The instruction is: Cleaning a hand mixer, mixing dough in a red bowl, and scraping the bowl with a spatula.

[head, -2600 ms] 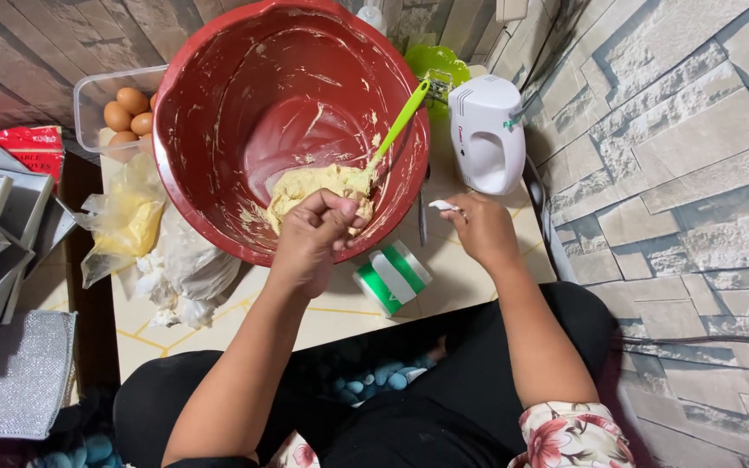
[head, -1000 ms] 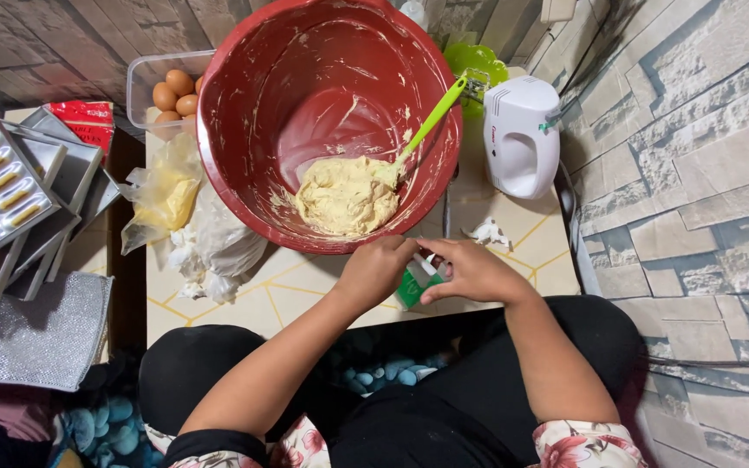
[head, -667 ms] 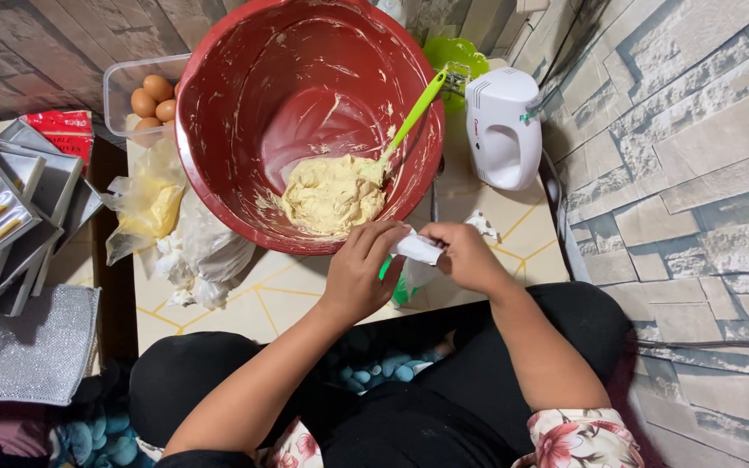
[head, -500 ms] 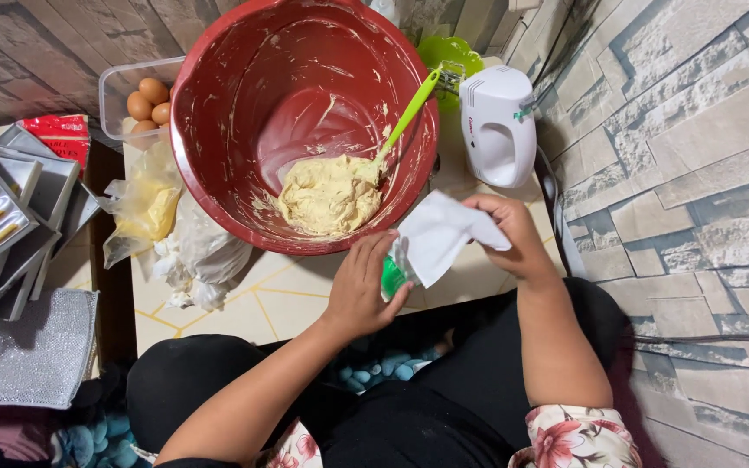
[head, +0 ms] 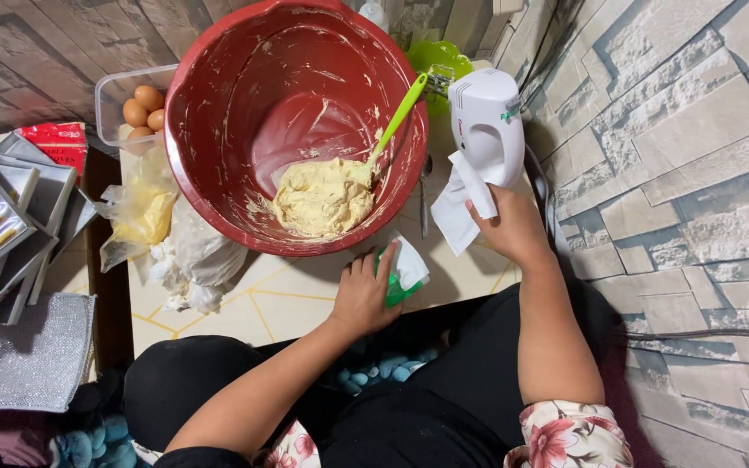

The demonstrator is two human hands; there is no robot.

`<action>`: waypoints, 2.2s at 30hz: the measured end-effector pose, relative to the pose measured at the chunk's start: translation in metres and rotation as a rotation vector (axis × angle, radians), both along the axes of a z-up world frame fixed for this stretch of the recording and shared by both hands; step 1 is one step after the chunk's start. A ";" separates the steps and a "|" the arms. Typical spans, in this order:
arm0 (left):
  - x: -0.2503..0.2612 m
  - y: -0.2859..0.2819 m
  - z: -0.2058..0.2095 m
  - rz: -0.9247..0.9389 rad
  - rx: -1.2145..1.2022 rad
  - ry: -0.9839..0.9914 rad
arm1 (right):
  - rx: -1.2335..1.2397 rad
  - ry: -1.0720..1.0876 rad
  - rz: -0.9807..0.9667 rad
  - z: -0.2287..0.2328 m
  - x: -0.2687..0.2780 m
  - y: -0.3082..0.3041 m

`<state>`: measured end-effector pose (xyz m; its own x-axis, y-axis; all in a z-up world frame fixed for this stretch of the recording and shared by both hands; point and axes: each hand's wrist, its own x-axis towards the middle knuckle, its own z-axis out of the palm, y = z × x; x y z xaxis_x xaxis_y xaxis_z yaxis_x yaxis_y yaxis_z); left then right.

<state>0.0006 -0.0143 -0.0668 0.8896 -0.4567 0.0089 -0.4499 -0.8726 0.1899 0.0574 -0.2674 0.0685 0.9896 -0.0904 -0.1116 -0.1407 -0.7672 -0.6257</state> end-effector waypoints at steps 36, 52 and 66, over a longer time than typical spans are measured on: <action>0.003 0.011 0.011 0.059 -0.184 0.168 | 0.850 0.302 -0.338 -0.046 -0.026 0.005; -0.005 0.021 0.055 -0.162 -0.224 0.165 | -0.240 0.507 -0.019 -0.161 0.051 -0.197; -0.059 0.251 0.158 0.244 -0.507 -0.079 | -0.852 0.186 0.210 -0.109 0.006 -0.061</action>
<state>-0.0581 0.2362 0.0917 0.9564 -0.1595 0.2445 -0.2768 -0.7615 0.5861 0.0634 -0.3279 -0.0407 0.9677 -0.0350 -0.2497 0.0126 -0.9823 0.1866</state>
